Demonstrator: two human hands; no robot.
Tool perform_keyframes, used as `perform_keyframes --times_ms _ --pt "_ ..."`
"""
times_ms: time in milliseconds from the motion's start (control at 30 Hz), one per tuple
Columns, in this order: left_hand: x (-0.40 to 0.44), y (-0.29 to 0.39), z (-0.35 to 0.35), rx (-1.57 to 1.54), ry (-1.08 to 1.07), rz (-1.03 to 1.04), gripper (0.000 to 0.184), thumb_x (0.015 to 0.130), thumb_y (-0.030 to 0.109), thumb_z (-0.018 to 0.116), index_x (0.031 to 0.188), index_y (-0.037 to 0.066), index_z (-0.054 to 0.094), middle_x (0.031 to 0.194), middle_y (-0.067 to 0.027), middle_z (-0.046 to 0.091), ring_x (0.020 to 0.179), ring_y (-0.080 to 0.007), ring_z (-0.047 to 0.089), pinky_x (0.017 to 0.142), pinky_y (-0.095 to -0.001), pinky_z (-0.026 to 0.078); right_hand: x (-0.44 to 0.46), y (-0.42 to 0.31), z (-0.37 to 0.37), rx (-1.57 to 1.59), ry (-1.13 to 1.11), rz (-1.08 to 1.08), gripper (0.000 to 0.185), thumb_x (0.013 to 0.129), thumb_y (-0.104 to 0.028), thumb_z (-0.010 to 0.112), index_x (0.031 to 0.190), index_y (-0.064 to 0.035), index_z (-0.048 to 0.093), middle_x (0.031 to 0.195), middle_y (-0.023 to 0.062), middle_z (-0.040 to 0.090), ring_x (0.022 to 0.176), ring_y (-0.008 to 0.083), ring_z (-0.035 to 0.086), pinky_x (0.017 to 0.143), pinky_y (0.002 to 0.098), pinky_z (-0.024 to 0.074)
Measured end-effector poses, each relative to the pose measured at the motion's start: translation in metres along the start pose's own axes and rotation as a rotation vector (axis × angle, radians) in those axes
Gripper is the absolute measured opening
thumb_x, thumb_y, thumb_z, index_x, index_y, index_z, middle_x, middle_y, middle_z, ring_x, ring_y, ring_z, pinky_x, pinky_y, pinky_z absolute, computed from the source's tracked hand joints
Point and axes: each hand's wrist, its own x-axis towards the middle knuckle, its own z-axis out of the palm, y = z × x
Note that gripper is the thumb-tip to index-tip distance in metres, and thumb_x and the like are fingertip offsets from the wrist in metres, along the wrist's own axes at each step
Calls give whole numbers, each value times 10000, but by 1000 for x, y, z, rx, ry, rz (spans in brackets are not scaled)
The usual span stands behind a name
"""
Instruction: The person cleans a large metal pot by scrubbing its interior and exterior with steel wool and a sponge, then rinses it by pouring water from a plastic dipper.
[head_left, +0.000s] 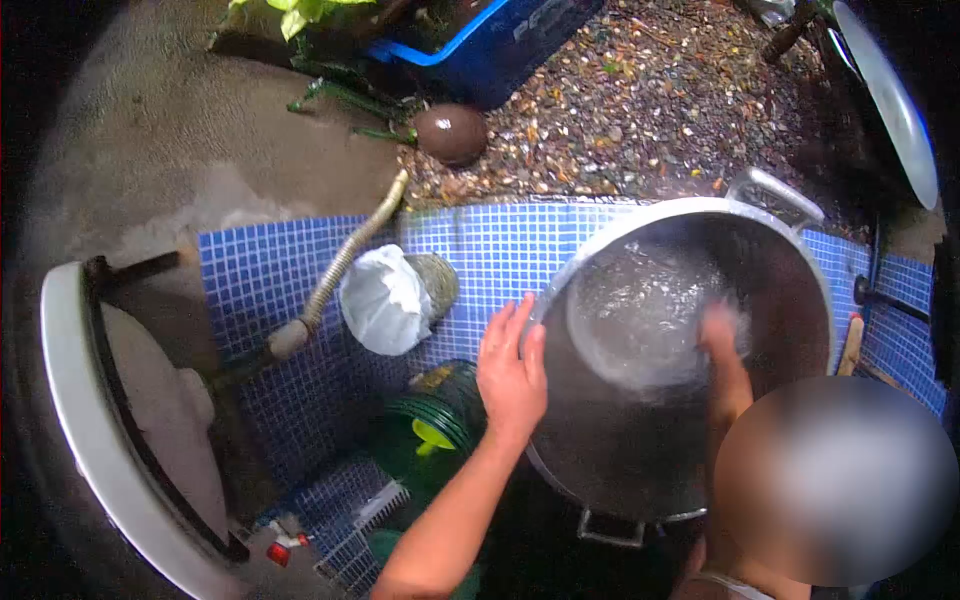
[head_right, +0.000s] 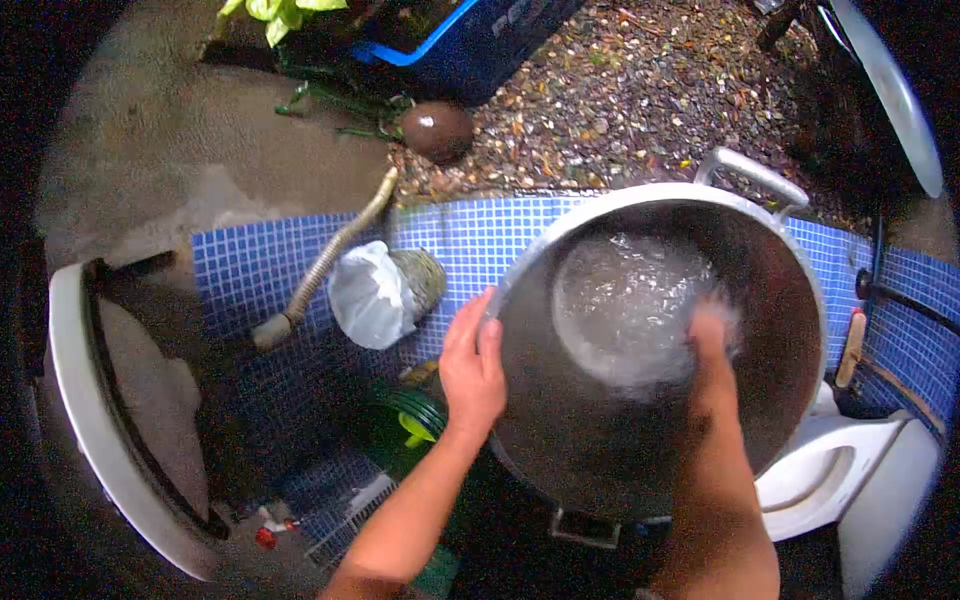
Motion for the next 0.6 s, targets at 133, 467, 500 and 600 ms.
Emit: perform_keyframes --times_ms 133,467,500,600 --pt "0 2 1 -51 -12 7 406 1092 258 567 1421 36 650 1369 -246 665 1314 -409 607 1142 -465 441 148 -110 -131 380 -17 -81 305 866 -228 641 1086 -81 792 1161 216 758 1021 427 731 901 522 596" --pt "1 -1 2 -58 -31 -24 396 1080 246 584 1419 55 659 1373 -257 658 1314 -427 604 1143 -486 445 -96 -142 2 253 -346 56 385 1029 -306 539 1295 -85 708 1199 157 741 1195 311 684 1030 481 537" --pt "1 0 4 -68 -37 -35 396 1080 246 584 1419 55 659 1373 -257 658 1314 -427 604 1143 -486 445 -83 -98 6 265 -252 264 400 1067 -288 503 1351 -73 685 1197 153 742 1195 295 685 1018 467 539" --pt "-2 -5 6 -18 -4 -12 370 1073 209 587 1391 39 672 1360 -265 673 1313 -428 614 1165 -482 430 45 -31 -26 259 208 247 278 980 -227 589 1111 -16 714 1105 186 743 1013 350 704 858 474 573"
